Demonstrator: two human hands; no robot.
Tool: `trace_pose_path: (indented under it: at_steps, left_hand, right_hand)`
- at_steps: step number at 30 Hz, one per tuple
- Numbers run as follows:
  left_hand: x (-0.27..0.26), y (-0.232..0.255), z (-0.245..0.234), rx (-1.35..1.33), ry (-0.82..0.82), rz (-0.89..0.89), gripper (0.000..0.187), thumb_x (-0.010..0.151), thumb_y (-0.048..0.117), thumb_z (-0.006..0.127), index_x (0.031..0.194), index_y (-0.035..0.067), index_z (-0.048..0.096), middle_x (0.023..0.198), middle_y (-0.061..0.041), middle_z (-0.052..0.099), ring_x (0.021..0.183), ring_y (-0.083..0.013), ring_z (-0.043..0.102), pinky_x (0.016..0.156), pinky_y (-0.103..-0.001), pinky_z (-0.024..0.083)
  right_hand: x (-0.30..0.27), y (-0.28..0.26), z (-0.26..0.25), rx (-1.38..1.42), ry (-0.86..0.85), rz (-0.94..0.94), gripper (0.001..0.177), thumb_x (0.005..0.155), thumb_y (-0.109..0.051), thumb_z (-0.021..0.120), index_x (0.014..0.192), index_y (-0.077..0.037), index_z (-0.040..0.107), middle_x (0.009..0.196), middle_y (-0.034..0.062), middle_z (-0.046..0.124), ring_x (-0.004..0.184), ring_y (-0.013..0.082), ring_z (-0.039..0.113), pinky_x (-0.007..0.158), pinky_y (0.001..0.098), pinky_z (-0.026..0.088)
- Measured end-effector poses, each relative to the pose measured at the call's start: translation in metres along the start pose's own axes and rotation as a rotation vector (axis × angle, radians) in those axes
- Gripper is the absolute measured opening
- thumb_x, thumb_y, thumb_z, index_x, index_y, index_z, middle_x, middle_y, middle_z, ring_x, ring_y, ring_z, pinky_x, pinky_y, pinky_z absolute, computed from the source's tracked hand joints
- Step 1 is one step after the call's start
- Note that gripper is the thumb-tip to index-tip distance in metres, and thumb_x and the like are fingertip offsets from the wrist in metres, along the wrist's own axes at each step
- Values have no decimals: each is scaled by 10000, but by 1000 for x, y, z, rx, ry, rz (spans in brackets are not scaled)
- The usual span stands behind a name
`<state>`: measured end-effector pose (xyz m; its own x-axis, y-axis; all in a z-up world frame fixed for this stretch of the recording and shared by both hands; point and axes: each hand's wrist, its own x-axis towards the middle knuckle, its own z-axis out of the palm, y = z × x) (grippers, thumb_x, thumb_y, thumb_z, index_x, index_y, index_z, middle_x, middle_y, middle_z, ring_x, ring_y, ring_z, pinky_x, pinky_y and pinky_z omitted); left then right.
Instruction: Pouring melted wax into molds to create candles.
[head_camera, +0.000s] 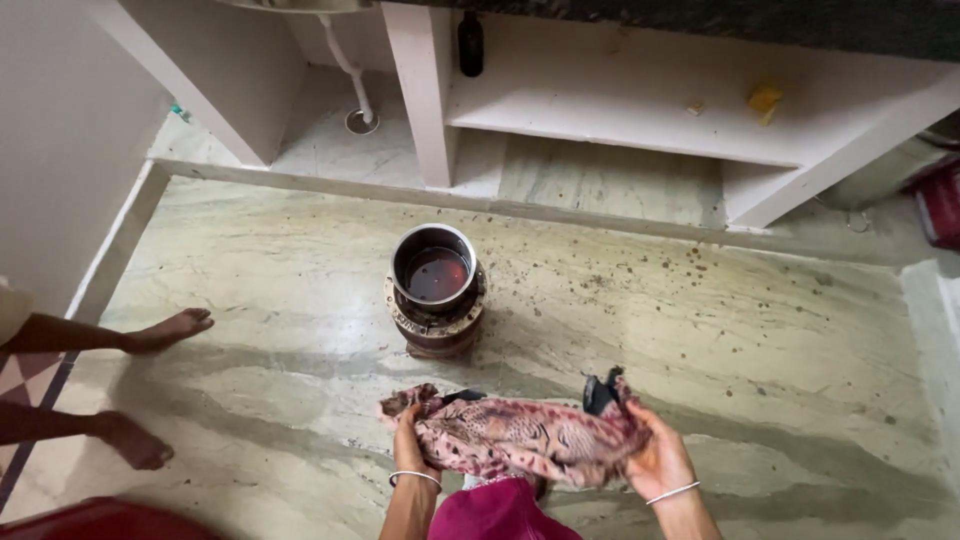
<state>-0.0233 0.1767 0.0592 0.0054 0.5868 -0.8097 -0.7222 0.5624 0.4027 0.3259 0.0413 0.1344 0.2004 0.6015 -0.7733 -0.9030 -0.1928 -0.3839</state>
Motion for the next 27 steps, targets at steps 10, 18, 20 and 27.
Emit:
trace_pose_path:
  at_steps: [10,18,20,27]
  left_hand:
    - [9,41,-7,-61,46,62,331,926,340,541,1151,137,675,1148,-89,728,1032,-277,696,938,-462,549]
    - [51,48,-28,-52,146,241,263,919,253,590,1086,79,695,1120,-80,722,1028,-240,691,915,-406,566]
    - [68,46,-37,-27,218,338,256,932,251,614,1061,44,694,1106,-74,710,989,-213,691,885,-394,575]
    - [69,61,-19,-94,295,327,220,863,182,653,1016,25,674,1025,-104,700,865,-227,707,773,-409,607]
  right_hand:
    - [75,40,-19,-17,-113,-24,218,849,-17,641,1061,28,667,1044,150,746,996,259,698,965,403,536]
    - [85,45,21,-14,-87,-145,195,915,57,620,1105,13,640,1073,149,731,979,231,703,863,341,586]
    - [74,41,50,-45,-27,-181,280,887,72,603,1152,-18,622,1092,139,728,992,231,709,863,345,599]
    - [101,53,74,-170,95,-285,582,848,126,584,1359,-134,485,1186,127,649,996,259,685,815,403,568]
